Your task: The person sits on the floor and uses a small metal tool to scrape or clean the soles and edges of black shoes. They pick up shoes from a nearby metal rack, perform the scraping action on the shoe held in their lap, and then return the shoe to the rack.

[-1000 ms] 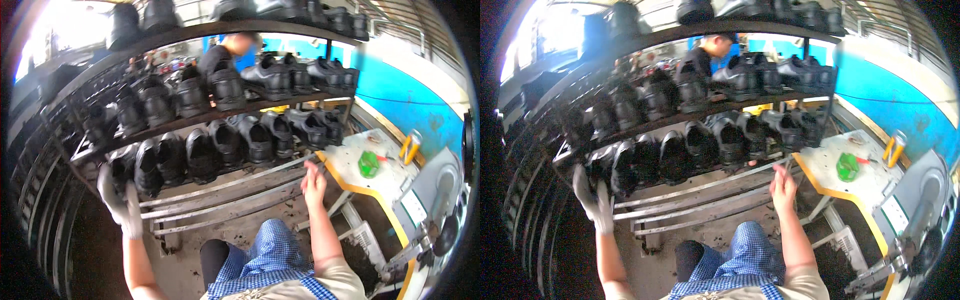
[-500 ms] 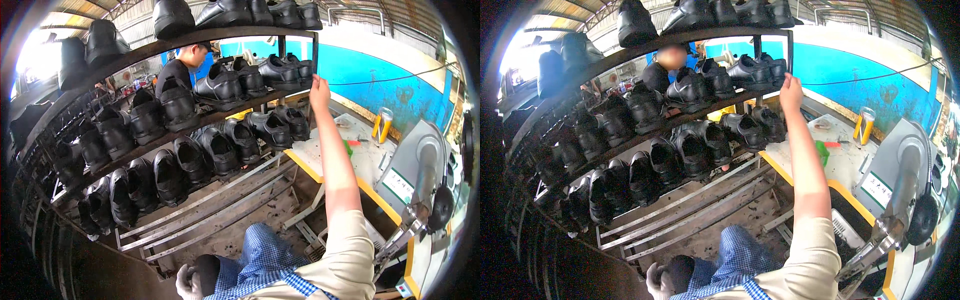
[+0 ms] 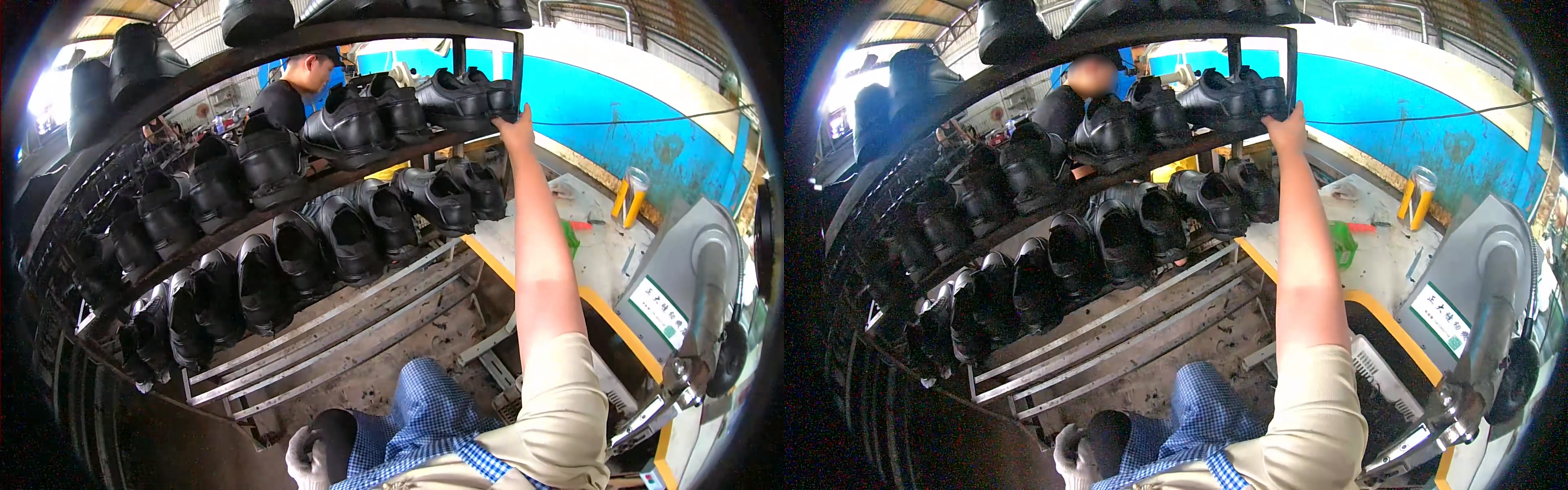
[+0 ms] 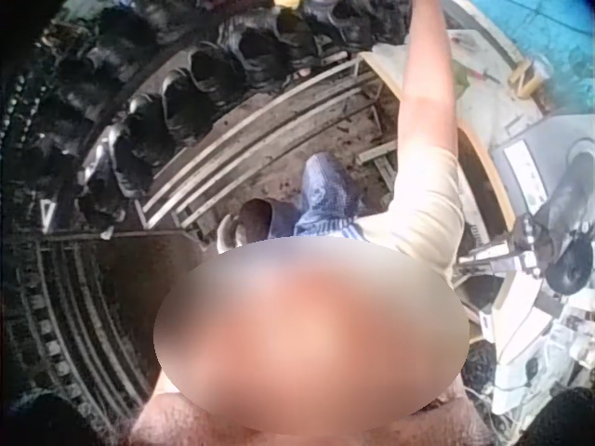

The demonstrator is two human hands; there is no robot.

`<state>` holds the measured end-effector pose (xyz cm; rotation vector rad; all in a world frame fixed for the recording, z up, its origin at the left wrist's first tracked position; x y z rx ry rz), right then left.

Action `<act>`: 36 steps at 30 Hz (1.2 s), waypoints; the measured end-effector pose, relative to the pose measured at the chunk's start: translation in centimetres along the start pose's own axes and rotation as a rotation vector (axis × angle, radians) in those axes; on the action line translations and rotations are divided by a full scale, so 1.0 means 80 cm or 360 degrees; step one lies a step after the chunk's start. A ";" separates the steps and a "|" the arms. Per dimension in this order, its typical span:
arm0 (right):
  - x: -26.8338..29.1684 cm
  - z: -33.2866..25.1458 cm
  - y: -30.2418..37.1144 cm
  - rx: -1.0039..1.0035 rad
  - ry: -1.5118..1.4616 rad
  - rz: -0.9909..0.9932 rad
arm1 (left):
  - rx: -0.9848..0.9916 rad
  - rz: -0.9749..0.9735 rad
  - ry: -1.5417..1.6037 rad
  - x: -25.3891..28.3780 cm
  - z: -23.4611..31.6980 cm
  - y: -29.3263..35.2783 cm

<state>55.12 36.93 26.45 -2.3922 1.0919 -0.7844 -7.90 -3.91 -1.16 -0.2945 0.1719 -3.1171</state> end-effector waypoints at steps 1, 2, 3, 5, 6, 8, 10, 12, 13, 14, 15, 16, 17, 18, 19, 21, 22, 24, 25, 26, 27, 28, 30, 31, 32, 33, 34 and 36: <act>-0.004 0.008 -0.010 -0.0038 -0.0012 -0.0005 | -0.0003 -0.0018 -0.0009 -0.002 0.002 -0.002; -0.004 0.018 -0.020 -0.0077 -0.0023 -0.0009 | -0.0006 -0.0037 -0.0017 -0.004 0.003 -0.004; -0.013 0.016 -0.020 -0.0113 -0.0121 -0.0085 | 0.0006 -0.0023 -0.0003 -0.003 0.000 0.000; -0.022 0.018 -0.017 -0.0201 -0.0381 -0.0267 | 0.0026 0.0003 0.0027 0.000 -0.006 0.007; -0.026 0.016 -0.012 -0.0191 -0.0481 -0.0323 | 0.0036 0.0009 -0.0004 -0.001 -0.005 0.009; -0.034 0.007 -0.003 -0.0116 -0.0625 -0.0369 | 0.0055 0.0020 -0.0065 -0.002 0.001 0.012; -0.015 0.025 -0.020 0.0035 -0.0486 -0.0177 | 0.0012 0.0070 -0.0114 -0.002 -0.028 0.004; -0.010 0.039 -0.028 0.0101 -0.0350 0.0056 | 0.0040 0.0146 -0.0007 -0.008 -0.021 0.008; -0.002 0.035 -0.021 0.0121 -0.0302 0.0173 | 0.0001 0.0135 -0.0077 -0.010 -0.015 0.008; 0.010 0.034 -0.011 0.0133 -0.0333 0.0298 | -0.0041 0.0121 -0.0146 -0.010 -0.012 0.009; 0.026 0.030 0.000 0.0162 -0.0409 0.0404 | -0.0085 0.0097 -0.0211 -0.011 -0.011 0.009; 0.041 0.022 0.013 0.0207 -0.0529 0.0489 | -0.0118 0.0118 -0.0320 -0.009 -0.017 0.006; 0.056 0.013 0.025 0.0286 -0.0660 0.0532 | -0.0117 0.0082 -0.0224 -0.012 -0.024 0.007; 0.071 0.001 0.038 0.0372 -0.0790 0.0571 | -0.0114 0.0048 -0.0127 -0.018 -0.019 0.002; 0.073 -0.036 0.076 0.0439 -0.0994 0.0537 | -0.0090 0.0040 -0.0047 -0.020 -0.014 0.004; 0.100 -0.087 0.143 0.0662 -0.1159 0.0582 | -0.0177 -0.0044 -0.0206 -0.027 -0.002 -0.001; 0.114 -0.103 0.172 0.0818 -0.1130 0.0648 | -0.0248 -0.0108 -0.0223 -0.034 0.009 -0.008; 0.132 -0.133 0.236 0.1063 -0.1151 0.0748 | -0.0204 -0.0221 -0.0041 -0.040 0.008 -0.014; 0.146 -0.142 0.271 0.1165 -0.1185 0.0799 | -0.0166 -0.0223 0.0083 -0.045 0.016 -0.016; 0.162 -0.141 0.309 0.1097 -0.0840 0.0912 | -0.0171 -0.0264 0.0118 -0.045 0.013 -0.017; 0.180 -0.144 0.349 0.1027 -0.0488 0.1019 | -0.0182 -0.0311 0.0155 -0.045 0.011 -0.019; 0.188 -0.144 0.381 0.0996 -0.0816 0.0904 | -0.0197 -0.0349 0.0262 -0.043 0.016 -0.021; 0.189 -0.146 0.447 0.0930 -0.1234 0.0647 | -0.0157 -0.0402 0.0405 -0.044 0.047 -0.027; 0.177 -0.148 0.475 0.0883 -0.1336 0.0436 | -0.0109 -0.0417 0.0698 -0.045 0.042 -0.035; 0.165 -0.148 0.505 0.0816 -0.1421 0.0233 | -0.0194 -0.0422 0.0709 -0.043 0.056 -0.043; 0.148 -0.151 0.528 0.0731 -0.1481 -0.0038 | -0.0196 -0.0435 0.0548 -0.040 0.062 -0.053; 0.118 -0.144 0.537 0.0586 -0.1400 -0.0482 | -0.0298 -0.0414 0.0624 -0.041 0.075 -0.057; 0.063 -0.143 0.560 0.0522 -0.1100 -0.1184 | -0.0742 -0.0341 0.0000 -0.035 0.127 -0.074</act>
Point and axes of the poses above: each hand's wrist, its own y-axis away from the middle knuckle, its own x-axis out of the back of the hand, z = x × y, the point moved 6 cm from there along -y, towards the middle knuckle, and after that the axes turned 15 degrees about -z, right-handed, at the moved point
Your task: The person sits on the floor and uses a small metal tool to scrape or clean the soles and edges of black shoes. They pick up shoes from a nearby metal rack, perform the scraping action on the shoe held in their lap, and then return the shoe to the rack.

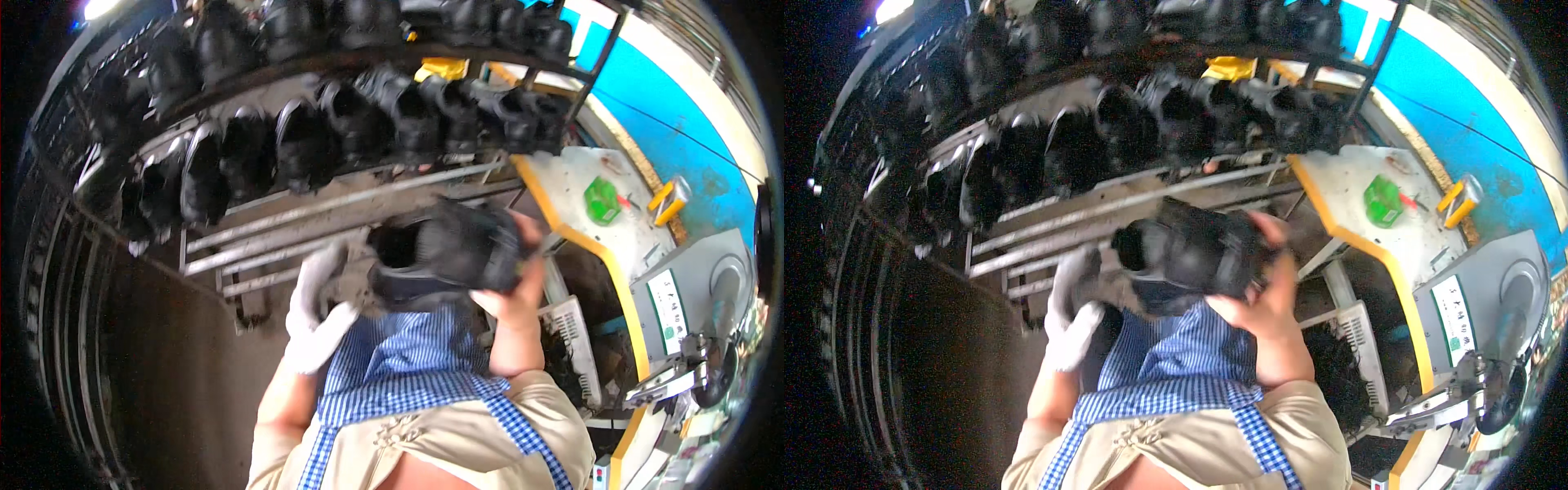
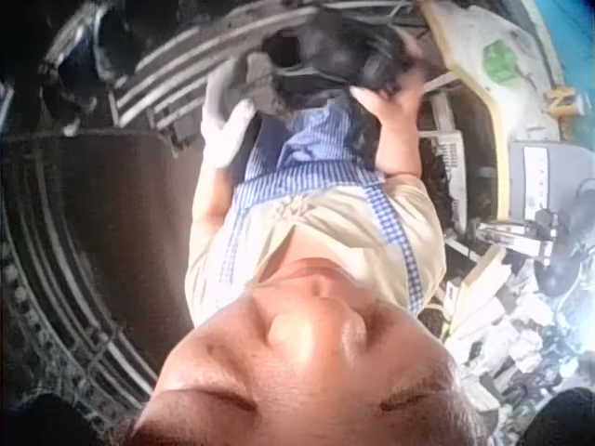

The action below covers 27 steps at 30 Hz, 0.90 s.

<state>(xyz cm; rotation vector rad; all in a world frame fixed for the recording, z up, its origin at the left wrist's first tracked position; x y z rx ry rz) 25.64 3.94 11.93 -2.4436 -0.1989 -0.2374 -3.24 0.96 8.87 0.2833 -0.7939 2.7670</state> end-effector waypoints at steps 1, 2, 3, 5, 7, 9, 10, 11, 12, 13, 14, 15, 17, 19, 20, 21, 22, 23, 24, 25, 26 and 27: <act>-0.031 0.011 -0.008 -0.0069 0.0126 -0.0293 | -0.0130 -0.0012 -0.0262 0.003 0.015 -0.012; -0.059 0.034 -0.002 -0.0244 -0.0271 -0.0382 | -0.0016 -0.0144 -0.0102 0.003 0.007 -0.017; -0.085 0.055 0.006 -0.0416 -0.0654 -0.0465 | 0.0081 -0.0265 0.0068 0.002 -0.002 -0.018; -0.118 0.065 0.009 -0.0402 -0.0595 -0.0802 | 0.0603 -0.0168 0.1188 -0.016 -0.043 -0.005; -0.140 0.078 0.012 -0.0373 -0.0650 -0.1004 | 0.0804 -0.0045 0.1476 -0.024 -0.041 -0.001; -0.146 0.084 0.005 -0.0225 -0.0584 -0.0995 | 0.0802 -0.0159 0.1324 -0.015 -0.054 0.005; -0.145 0.080 0.000 -0.0099 -0.0426 -0.0930 | 0.0795 -0.0103 0.1296 -0.016 -0.055 0.011; -0.136 0.073 0.000 -0.0074 -0.0346 -0.0793 | 0.0755 -0.0119 0.1157 -0.015 -0.048 0.014; -0.124 0.042 -0.011 0.0168 0.0058 -0.0771 | 0.0713 -0.0124 0.1019 -0.013 -0.037 0.017; -0.119 0.010 -0.016 0.0333 0.0274 -0.0626 | 0.0674 -0.0137 0.0881 -0.014 -0.028 0.018; -0.124 -0.010 -0.019 0.0498 0.0396 -0.0701 | 0.0679 -0.0087 0.0830 -0.015 -0.024 0.020; -0.130 -0.021 -0.018 0.0662 0.0527 -0.0763 | 0.0564 -0.0080 0.0605 -0.014 -0.023 0.019; -0.149 -0.025 -0.016 0.0752 0.0786 -0.0967 | 0.0374 -0.0069 0.0270 -0.014 -0.020 0.018; -0.157 -0.020 -0.020 0.0739 0.1025 -0.0976 | 0.0220 -0.0044 0.0041 -0.013 -0.009 0.013; -0.157 -0.018 -0.019 0.0761 0.1075 -0.0998 | 0.0255 -0.0022 0.0020 -0.015 -0.012 0.017; -0.157 -0.017 -0.020 0.0780 0.1150 -0.1014 | 0.0286 0.0005 -0.0006 -0.015 -0.014 0.018; -0.158 -0.018 -0.019 0.0798 0.1225 -0.1030 | 0.0234 -0.0001 -0.0058 -0.016 -0.007 0.012; -0.159 -0.018 -0.018 0.0817 0.1301 -0.1046 | 0.0260 -0.0016 -0.0152 -0.017 -0.008 0.014; -0.162 -0.024 -0.021 0.0767 0.1323 -0.1106 | 0.0275 -0.0034 -0.0257 -0.017 -0.008 0.014; -0.165 -0.025 -0.020 0.0734 0.1370 -0.1138 | 0.0290 -0.0052 -0.0361 -0.019 -0.008 0.015; -0.168 -0.026 -0.020 0.0700 0.1416 -0.1168 | 0.0389 -0.0102 -0.0362 -0.023 -0.013 0.018; -0.169 -0.027 -0.021 0.0669 0.1469 -0.1192 | 0.0290 -0.0034 -0.0345 -0.025 -0.017 0.018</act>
Point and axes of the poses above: each hand's wrist, its own y-axis away from the middle knuckle, its own x-axis out of the back of the hand, z = x × y, the point moved 6 cm from there along -y, towards the middle knuckle, and after that the axes turned 15 degrees about -z, right-handed, at the moved point
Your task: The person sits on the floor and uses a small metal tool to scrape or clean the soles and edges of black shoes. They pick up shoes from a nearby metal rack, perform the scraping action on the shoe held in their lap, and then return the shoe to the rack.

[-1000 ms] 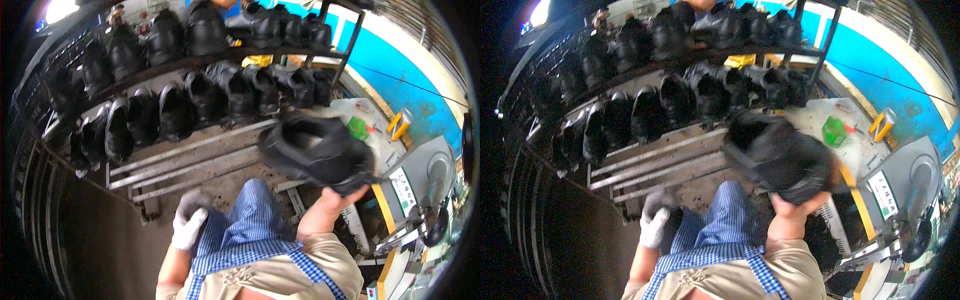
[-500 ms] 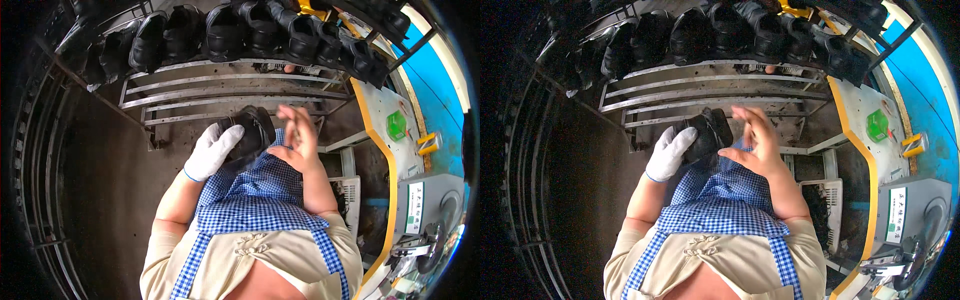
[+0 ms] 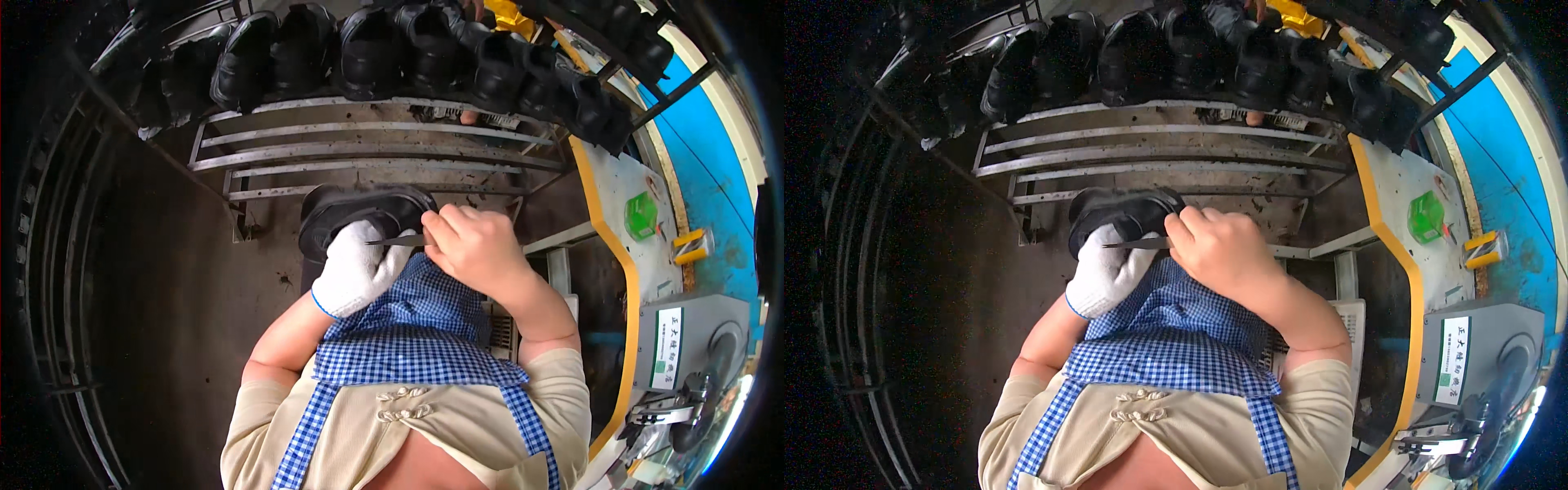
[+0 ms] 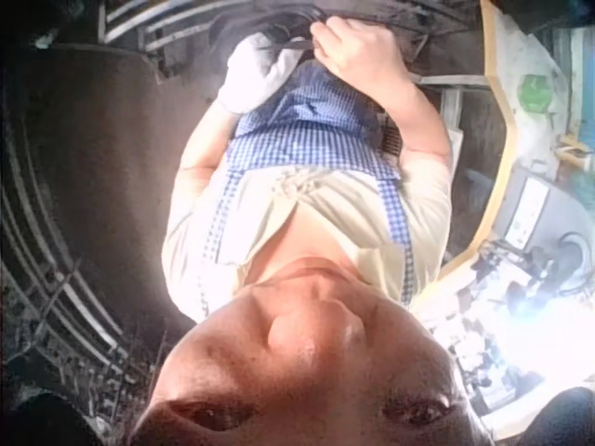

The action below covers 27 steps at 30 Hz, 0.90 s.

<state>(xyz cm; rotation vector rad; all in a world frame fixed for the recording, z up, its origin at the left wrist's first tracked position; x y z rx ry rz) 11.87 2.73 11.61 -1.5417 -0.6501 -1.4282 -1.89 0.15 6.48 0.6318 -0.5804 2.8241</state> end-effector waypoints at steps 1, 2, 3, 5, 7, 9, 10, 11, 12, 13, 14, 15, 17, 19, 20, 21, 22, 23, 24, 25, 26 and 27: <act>-0.004 0.000 0.000 -0.0030 0.0029 -0.0079 | 0.0041 -0.0123 -0.0035 -0.006 -0.007 0.000; -0.005 0.000 -0.002 -0.0058 0.0056 -0.0130 | 0.0083 -0.0246 -0.0071 -0.010 -0.012 0.000; -0.012 0.002 -0.003 -0.0078 0.0072 -0.0194 | 0.0084 -0.0301 -0.0245 -0.013 -0.012 -0.002; -0.020 0.005 -0.004 -0.0108 0.0066 -0.0271 | 0.0095 -0.0275 -0.0178 -0.016 -0.006 -0.006; -0.022 0.005 -0.009 -0.0106 0.0018 -0.0280 | 0.0117 -0.0271 -0.0226 -0.014 -0.003 -0.007; -0.028 0.007 -0.010 -0.0110 -0.0024 -0.0301 | 0.0216 -0.0322 -0.0302 -0.018 -0.010 -0.005; -0.028 0.008 -0.010 -0.0119 -0.0044 -0.0307 | 0.0233 -0.0341 -0.0350 -0.020 -0.012 -0.005; -0.025 0.010 -0.011 -0.0117 -0.0100 -0.0305 | 0.0210 -0.0302 -0.0334 -0.019 -0.005 -0.008; -0.025 0.011 -0.011 -0.0104 -0.0124 -0.0286 | 0.0143 -0.0259 -0.0356 -0.020 -0.010 -0.006; -0.028 0.013 -0.009 -0.0098 -0.0150 -0.0275 | 0.0081 -0.0195 -0.0284 -0.019 -0.004 -0.007; -0.031 0.016 -0.009 -0.0090 -0.0176 -0.0264 | 0.0018 -0.0133 -0.0212 -0.016 0.001 -0.008; -0.029 0.018 -0.008 -0.0068 -0.0226 -0.0159 | 0.0055 -0.0138 -0.0255 -0.018 -0.005 -0.006; -0.031 0.026 -0.008 -0.0069 -0.0344 -0.0088 | -0.0033 -0.0019 -0.0192 -0.013 -0.001 -0.009; -0.037 0.037 -0.003 -0.0081 -0.0464 -0.0029 | 0.0129 -0.0030 -0.0299 -0.016 -0.014 -0.001; -0.034 0.039 -0.003 -0.0059 -0.0540 0.0023 | 0.0088 0.0013 -0.0298 -0.015 -0.016 0.001; -0.033 0.040 -0.001 -0.0037 -0.0621 0.0060 | 0.0056 0.0057 -0.0285 -0.016 -0.021 0.004; -0.033 0.041 0.000 -0.0015 -0.0701 0.0098 | 0.0023 0.0101 -0.0274 -0.016 -0.023 0.006; -0.033 0.043 0.002 -0.0025 -0.0753 0.0154 | 0.0015 0.0112 -0.0264 -0.016 -0.024 0.005; -0.035 0.046 0.002 -0.0095 -0.0794 0.0084 | 0.0014 0.0123 -0.0253 -0.014 -0.022 0.005; -0.032 0.046 0.003 -0.0122 -0.0750 0.0097 | 0.0002 0.0160 -0.0205 -0.012 -0.011 0.001; -0.031 0.047 0.004 -0.0148 -0.0706 0.0110 | -0.0010 0.0198 -0.0159 -0.008 -0.006 0.002; -0.035 0.044 0.006 -0.0100 -0.0597 0.0097 | 0.0075 0.0099 -0.0267 -0.010 -0.016 0.003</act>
Point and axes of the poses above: each hand's wrist, its own y-axis away from the middle knuckle, its own x-axis out of the back of the hand, z = x × y, the point moved 6 cm from there along -y, towards the middle knuckle, and after that the axes turned 15 degrees about -z, right-handed, at the moved point
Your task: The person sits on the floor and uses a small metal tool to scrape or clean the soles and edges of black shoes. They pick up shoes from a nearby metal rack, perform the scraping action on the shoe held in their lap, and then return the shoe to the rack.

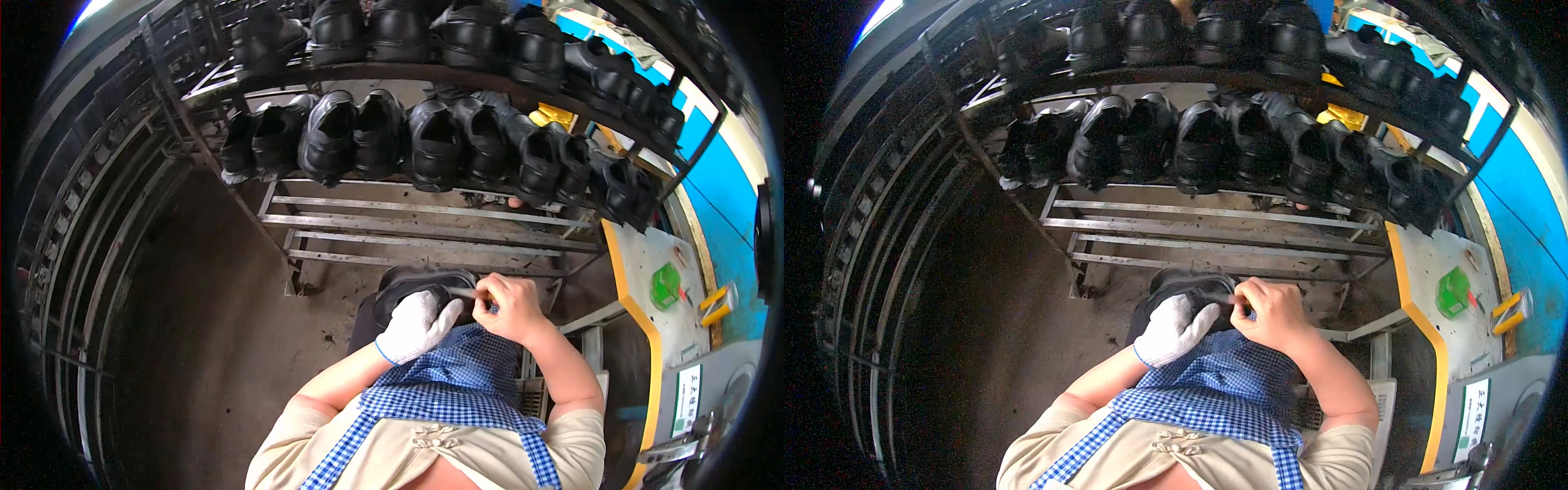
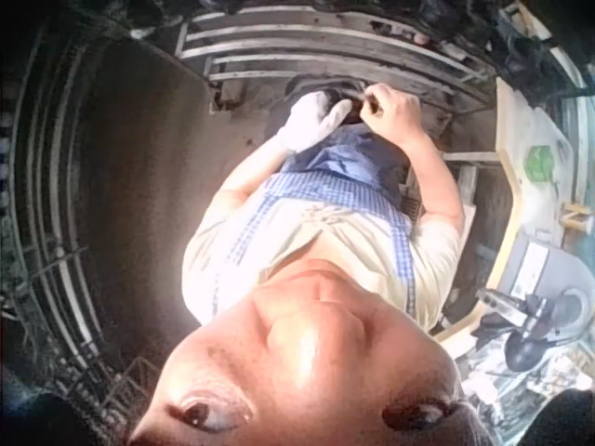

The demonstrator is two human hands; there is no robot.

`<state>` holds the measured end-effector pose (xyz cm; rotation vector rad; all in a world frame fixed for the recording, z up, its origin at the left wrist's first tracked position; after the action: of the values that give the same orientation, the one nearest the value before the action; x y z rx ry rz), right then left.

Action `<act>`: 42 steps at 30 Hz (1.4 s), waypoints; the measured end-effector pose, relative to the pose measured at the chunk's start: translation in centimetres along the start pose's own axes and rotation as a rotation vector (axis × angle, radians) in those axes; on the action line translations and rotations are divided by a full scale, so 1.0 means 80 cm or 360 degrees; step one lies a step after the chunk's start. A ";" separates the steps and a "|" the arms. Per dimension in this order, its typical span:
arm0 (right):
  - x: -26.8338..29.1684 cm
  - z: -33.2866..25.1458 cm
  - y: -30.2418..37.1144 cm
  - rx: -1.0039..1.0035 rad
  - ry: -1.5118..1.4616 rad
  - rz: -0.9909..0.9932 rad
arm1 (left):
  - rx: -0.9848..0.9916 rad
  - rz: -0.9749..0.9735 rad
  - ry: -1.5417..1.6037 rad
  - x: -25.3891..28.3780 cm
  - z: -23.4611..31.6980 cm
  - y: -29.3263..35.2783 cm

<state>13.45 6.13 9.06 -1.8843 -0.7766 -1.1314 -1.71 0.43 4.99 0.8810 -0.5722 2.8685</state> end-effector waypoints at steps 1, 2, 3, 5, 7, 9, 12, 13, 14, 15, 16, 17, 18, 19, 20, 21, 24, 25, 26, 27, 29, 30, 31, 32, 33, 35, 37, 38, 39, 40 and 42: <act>-0.003 -0.007 0.001 0.0047 0.0120 -0.0010 | -0.0002 -0.0022 0.0026 -0.001 -0.003 0.001; -0.003 -0.016 0.002 0.0095 0.0241 -0.0018 | -0.0005 -0.0044 0.0052 -0.001 -0.004 -0.001; -0.003 -0.024 0.005 0.0133 0.0362 -0.0028 | -0.0009 -0.0073 0.0087 -0.001 -0.002 -0.004; -0.008 -0.029 0.005 0.0162 0.0593 -0.0064 | -0.0082 -0.0107 0.0018 0.006 0.005 -0.005; -0.011 -0.029 0.004 0.0187 0.0725 -0.0037 | -0.0072 -0.0133 -0.0028 0.007 0.006 -0.005; -0.010 -0.028 0.002 0.0183 0.0635 0.0039 | -0.0057 -0.0100 0.0023 0.006 0.002 -0.006; -0.008 -0.020 -0.002 0.0164 0.0351 0.0120 | 0.0083 -0.0028 0.0290 0.013 0.006 -0.009; -0.008 -0.020 -0.007 0.0161 0.0248 0.0132 | 0.0173 0.0039 0.0492 0.010 0.001 -0.010; -0.007 -0.017 -0.013 0.0153 0.0146 0.0144 | 0.0264 0.0102 0.0695 0.007 -0.004 -0.011; -0.013 -0.009 -0.011 0.0062 0.0128 0.0030 | 0.0418 -0.0014 0.0796 0.006 -0.002 -0.014; -0.016 0.000 -0.010 0.0018 0.0023 0.0023 | 0.0579 -0.0148 0.0899 0.013 0.003 -0.019; -0.019 0.008 -0.010 -0.0037 -0.0076 0.0013 | 0.0739 -0.0294 0.1008 0.010 0.001 -0.020; -0.023 0.017 -0.009 -0.0097 -0.0394 -0.0004 | 0.0657 -0.0193 0.1066 0.003 -0.005 -0.017; -0.028 0.026 -0.008 -0.0151 -0.0713 -0.0010 | 0.0578 -0.0079 0.1120 -0.010 -0.020 -0.013; -0.033 0.031 -0.004 -0.0221 -0.0946 -0.0089 | 0.0445 0.0037 0.1192 -0.030 -0.045 -0.007; -0.037 0.033 0.001 -0.0301 -0.1175 -0.0159 | 0.0248 0.0135 0.1199 -0.030 -0.033 -0.008; -0.034 0.016 0.012 -0.0341 -0.1163 -0.0187 | 0.0069 0.0244 0.0763 -0.026 -0.024 -0.004; -0.037 0.014 0.018 -0.0297 -0.1038 -0.0129 | -0.0069 0.0320 0.0613 -0.023 -0.021 -0.004; -0.039 0.014 0.023 -0.0298 -0.0954 -0.0110 | -0.0107 0.0345 0.0609 -0.024 -0.017 -0.005; -0.040 0.014 0.025 -0.0287 -0.0872 -0.0086 | -0.0149 0.0375 0.0594 -0.021 -0.012 -0.006; -0.047 0.018 0.028 -0.0292 -0.0888 -0.0109 | -0.0098 0.0390 0.0454 -0.023 -0.016 -0.003; -0.054 0.021 0.030 -0.0312 -0.0990 -0.0151 | -0.0072 0.0394 0.0384 -0.024 -0.017 0.000; -0.061 0.024 0.033 -0.0331 -0.1091 -0.0194 | -0.0051 0.0364 0.0391 -0.026 -0.021 0.000; -0.068 0.028 0.034 -0.0321 -0.1310 -0.0182 | -0.0030 0.0335 0.0397 -0.028 -0.025 -0.001; -0.072 0.032 0.030 -0.0306 -0.1519 -0.0169 | -0.0017 0.0312 0.0407 -0.028 -0.029 -0.004; -0.063 0.041 0.029 -0.0424 -0.1934 -0.0261 | -0.0092 0.0306 0.0385 -0.021 -0.023 -0.007; -0.073 0.056 0.026 -0.0417 -0.2855 -0.0144 | 0.0042 0.0233 0.0631 -0.015 -0.012 -0.013; -0.077 0.058 0.027 -0.0466 -0.2830 -0.0039 | 0.0118 0.0154 0.0872 -0.018 -0.022 -0.013; -0.082 0.056 0.023 -0.0508 -0.2798 0.0056 | 0.0339 0.0060 0.1121 -0.023 -0.030 -0.009; -0.087 0.057 0.017 -0.0538 -0.2760 0.0151 | 0.0322 0.0090 0.1152 -0.021 -0.033 -0.009; -0.086 0.056 0.012 -0.0383 -0.2068 0.0404 | 0.0284 0.0119 0.1164 -0.019 -0.036 -0.007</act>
<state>13.29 8.79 1.20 -2.7572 -1.0079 0.3274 -1.84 2.07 2.16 -0.2144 -0.2658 3.0269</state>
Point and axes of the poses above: each hand's wrist, its own y-axis away from the middle knuckle, its own x-axis out of the back of the hand, z = x × y, the point moved 6 cm from there along -y, towards the middle knuckle, and after that the axes turned 15 degrees about -z, right-handed, at the moved point
